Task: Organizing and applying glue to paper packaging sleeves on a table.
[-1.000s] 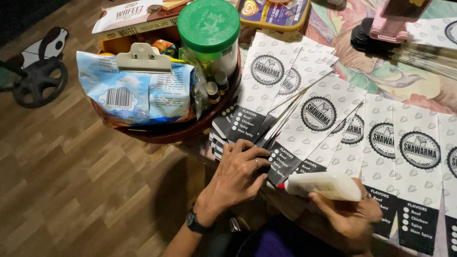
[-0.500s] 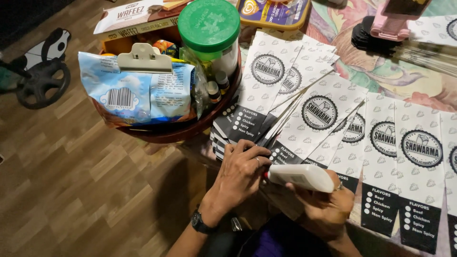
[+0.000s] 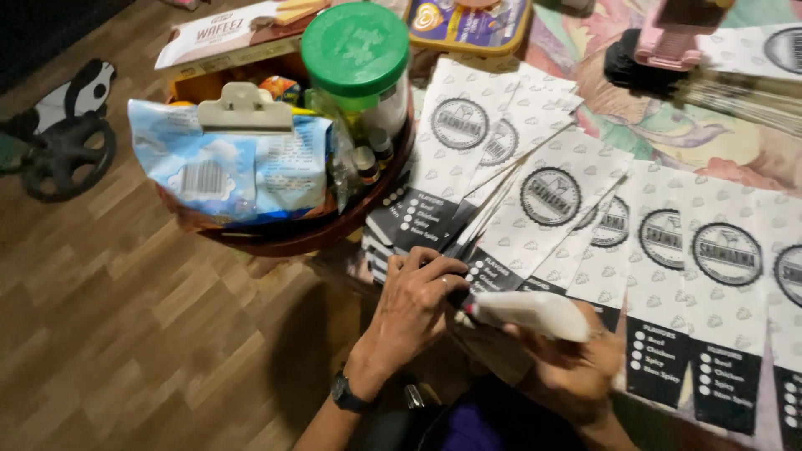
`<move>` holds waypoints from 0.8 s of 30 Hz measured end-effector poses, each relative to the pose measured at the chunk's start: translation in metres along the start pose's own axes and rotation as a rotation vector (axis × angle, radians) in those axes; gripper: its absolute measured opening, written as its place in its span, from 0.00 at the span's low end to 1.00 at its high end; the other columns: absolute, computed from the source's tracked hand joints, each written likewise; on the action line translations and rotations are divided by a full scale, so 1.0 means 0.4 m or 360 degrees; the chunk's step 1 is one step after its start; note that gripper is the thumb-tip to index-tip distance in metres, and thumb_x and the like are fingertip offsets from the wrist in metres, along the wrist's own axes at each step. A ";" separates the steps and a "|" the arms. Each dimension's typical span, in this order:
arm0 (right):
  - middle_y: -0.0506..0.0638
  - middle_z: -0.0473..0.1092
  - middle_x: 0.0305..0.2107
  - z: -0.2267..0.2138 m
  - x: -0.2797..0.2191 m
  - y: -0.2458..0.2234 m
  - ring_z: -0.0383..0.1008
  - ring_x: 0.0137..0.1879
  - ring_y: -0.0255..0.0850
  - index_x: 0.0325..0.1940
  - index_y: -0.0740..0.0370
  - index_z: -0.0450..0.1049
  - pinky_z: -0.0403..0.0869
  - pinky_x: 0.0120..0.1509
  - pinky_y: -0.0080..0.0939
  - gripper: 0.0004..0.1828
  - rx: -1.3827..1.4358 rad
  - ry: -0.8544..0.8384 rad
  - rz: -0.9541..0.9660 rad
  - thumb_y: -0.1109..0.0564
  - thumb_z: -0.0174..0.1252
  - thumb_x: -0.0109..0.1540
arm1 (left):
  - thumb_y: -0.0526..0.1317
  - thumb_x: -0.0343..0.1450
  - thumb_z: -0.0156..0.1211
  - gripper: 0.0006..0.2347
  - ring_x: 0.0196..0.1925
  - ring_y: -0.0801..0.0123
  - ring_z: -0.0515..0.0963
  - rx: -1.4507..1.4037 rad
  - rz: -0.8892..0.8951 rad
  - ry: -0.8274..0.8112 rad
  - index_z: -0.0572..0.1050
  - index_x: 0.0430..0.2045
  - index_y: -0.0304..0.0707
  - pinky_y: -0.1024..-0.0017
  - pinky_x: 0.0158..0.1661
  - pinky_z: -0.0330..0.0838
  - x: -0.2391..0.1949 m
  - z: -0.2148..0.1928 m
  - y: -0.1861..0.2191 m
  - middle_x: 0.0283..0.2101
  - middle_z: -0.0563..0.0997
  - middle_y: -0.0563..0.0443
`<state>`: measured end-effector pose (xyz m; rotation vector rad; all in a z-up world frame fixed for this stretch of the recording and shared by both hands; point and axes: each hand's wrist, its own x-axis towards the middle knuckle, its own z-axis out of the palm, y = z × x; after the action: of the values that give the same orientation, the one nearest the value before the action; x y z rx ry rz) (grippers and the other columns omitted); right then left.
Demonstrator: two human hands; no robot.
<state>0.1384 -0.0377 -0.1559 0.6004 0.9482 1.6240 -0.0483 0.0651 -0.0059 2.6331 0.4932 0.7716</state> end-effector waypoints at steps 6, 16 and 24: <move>0.50 0.73 0.37 0.090 -0.084 0.310 0.73 0.43 0.35 0.47 0.65 0.70 0.75 0.56 0.36 0.21 -0.2645 -0.0381 -0.1313 0.60 0.66 0.53 | 0.32 0.55 0.58 0.18 0.50 0.50 0.72 -0.0193 0.0127 -0.0076 0.75 0.40 0.38 0.53 0.49 0.63 -0.001 0.014 -0.017 0.54 0.80 0.52; 0.65 0.79 0.51 0.276 -0.456 0.161 0.79 0.54 0.52 0.59 0.77 0.74 0.77 0.60 0.51 0.30 -0.2461 0.0396 -0.2408 0.64 0.65 0.53 | 0.55 0.55 0.63 0.17 0.47 0.65 0.76 0.0635 -0.0131 0.0120 0.80 0.38 0.78 0.57 0.45 0.67 -0.016 0.108 -0.026 0.46 0.81 0.84; 0.64 0.73 0.52 0.722 -0.610 0.238 0.77 0.50 0.55 0.66 0.65 0.62 0.81 0.48 0.52 0.26 -0.2615 0.1328 -0.2646 0.58 0.57 0.65 | 0.39 0.67 0.69 0.16 0.34 0.77 0.84 0.0076 -0.0890 -0.0261 0.84 0.49 0.60 0.78 0.40 0.74 0.065 0.120 -0.012 0.41 0.88 0.59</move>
<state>0.3782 -0.2004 0.1046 -1.6737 0.0821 0.4659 -0.0014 0.0691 -0.0343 2.3822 1.1392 0.3650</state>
